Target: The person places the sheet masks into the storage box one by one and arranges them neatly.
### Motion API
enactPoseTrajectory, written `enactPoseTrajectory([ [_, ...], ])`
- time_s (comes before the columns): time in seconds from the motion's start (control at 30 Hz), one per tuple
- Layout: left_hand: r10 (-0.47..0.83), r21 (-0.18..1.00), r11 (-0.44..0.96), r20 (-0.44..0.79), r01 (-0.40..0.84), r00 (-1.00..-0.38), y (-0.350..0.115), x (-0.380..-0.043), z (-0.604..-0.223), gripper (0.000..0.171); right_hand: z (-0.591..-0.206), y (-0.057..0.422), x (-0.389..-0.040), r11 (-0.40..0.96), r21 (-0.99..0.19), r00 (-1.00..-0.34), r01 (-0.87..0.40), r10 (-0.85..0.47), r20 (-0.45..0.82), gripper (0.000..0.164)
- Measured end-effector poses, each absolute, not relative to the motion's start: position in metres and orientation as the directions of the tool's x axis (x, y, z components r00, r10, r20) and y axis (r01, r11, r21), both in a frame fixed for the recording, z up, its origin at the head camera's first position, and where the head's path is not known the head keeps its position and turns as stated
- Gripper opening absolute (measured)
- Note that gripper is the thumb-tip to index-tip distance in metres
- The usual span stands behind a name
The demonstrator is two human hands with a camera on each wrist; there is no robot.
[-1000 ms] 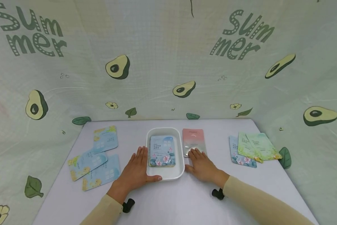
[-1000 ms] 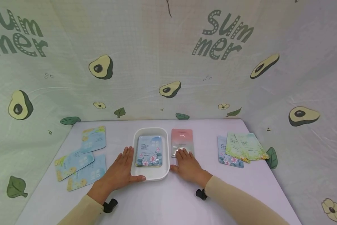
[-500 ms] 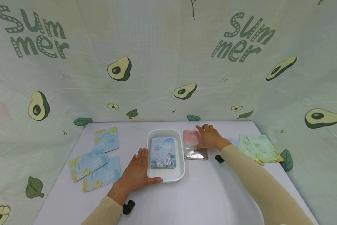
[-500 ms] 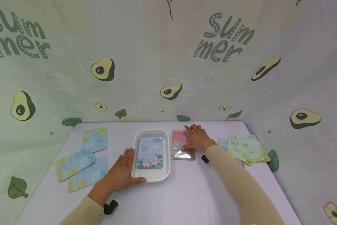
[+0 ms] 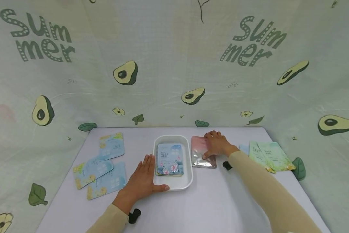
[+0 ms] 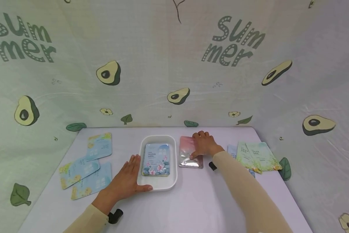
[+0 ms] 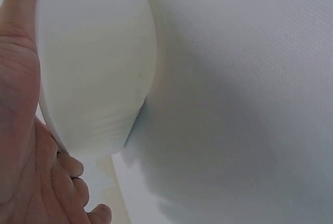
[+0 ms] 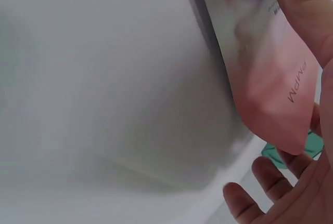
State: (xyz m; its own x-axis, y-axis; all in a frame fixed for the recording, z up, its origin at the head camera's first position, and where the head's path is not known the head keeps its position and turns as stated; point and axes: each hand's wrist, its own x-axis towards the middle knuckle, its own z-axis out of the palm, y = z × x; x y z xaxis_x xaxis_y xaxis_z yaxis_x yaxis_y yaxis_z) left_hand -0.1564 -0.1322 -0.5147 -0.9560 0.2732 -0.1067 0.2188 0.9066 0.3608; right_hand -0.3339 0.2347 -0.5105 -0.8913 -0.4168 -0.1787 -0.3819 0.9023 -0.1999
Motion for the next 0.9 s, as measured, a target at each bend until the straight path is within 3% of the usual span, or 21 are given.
enactPoseTrajectory([
  [0.37, 0.28, 0.369, 0.903, -0.116, 0.221, -0.953, -0.13, -0.154, -0.51, 0.138, -0.519, 0.238, -0.321, 0.9, -0.133, -0.9, -0.414, -0.427, -0.087, 0.105],
  [0.53, 0.284, 0.377, 0.899, -0.108, 0.225, -0.953, -0.131, -0.153, -0.509, 0.137, -0.52, 0.237, -0.316, 0.9, -0.158, -0.902, -0.406, -0.422, -0.088, 0.102],
  [0.8, 0.292, 0.357, 0.903, -0.099, 0.24, -0.951, -0.131, -0.153, -0.509, 0.136, -0.516, 0.231, -0.299, 0.867, -0.375, -0.935, -0.328, -0.355, -0.003, 0.111],
  [0.9, 0.295, 0.347, 0.906, -0.105, 0.243, -0.95, -0.131, -0.153, -0.508, 0.136, -0.51, 0.228, -0.293, 0.838, -0.48, -0.96, -0.26, -0.28, 0.031, 0.106],
])
